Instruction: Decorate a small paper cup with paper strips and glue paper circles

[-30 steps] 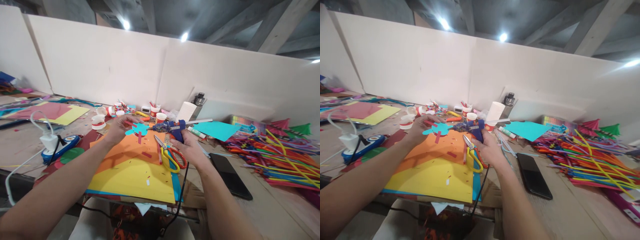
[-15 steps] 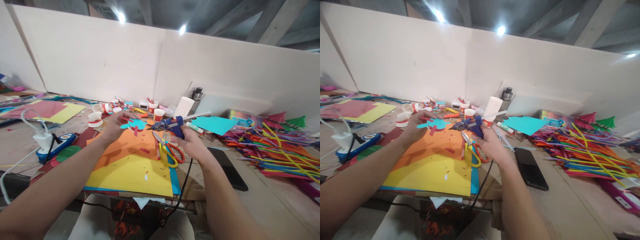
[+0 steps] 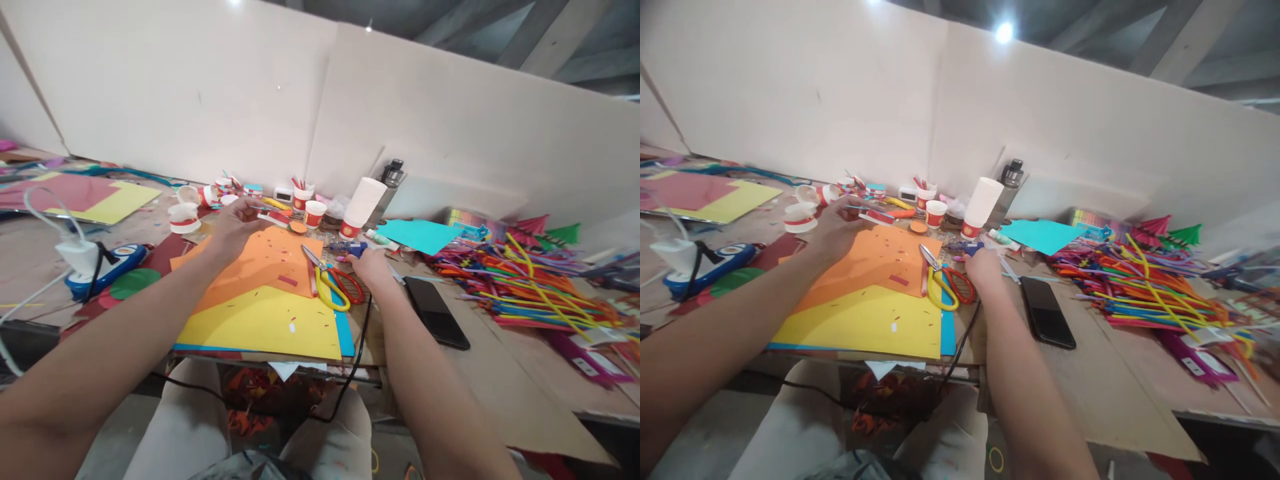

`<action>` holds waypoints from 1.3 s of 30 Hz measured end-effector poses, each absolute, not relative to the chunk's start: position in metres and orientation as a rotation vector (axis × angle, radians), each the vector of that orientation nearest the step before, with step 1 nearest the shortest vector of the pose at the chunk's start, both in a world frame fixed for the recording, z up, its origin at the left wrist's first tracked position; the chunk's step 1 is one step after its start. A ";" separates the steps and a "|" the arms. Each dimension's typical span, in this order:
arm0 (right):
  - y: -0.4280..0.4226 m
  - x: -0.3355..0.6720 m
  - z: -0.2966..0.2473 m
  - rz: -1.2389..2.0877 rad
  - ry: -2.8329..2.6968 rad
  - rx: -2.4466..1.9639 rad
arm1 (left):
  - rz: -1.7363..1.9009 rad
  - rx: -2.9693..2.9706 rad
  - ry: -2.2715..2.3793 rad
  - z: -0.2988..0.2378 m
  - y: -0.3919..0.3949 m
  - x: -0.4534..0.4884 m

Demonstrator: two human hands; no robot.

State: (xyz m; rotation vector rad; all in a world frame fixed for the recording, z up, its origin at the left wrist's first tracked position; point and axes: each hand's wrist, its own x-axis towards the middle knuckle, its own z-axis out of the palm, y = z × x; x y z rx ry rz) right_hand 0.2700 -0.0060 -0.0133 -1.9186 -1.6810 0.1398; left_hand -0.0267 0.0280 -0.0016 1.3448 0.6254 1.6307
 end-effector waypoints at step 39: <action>-0.034 0.181 -0.016 0.697 -1.764 -1.375 | 1.577 1.532 0.534 0.003 0.015 -0.023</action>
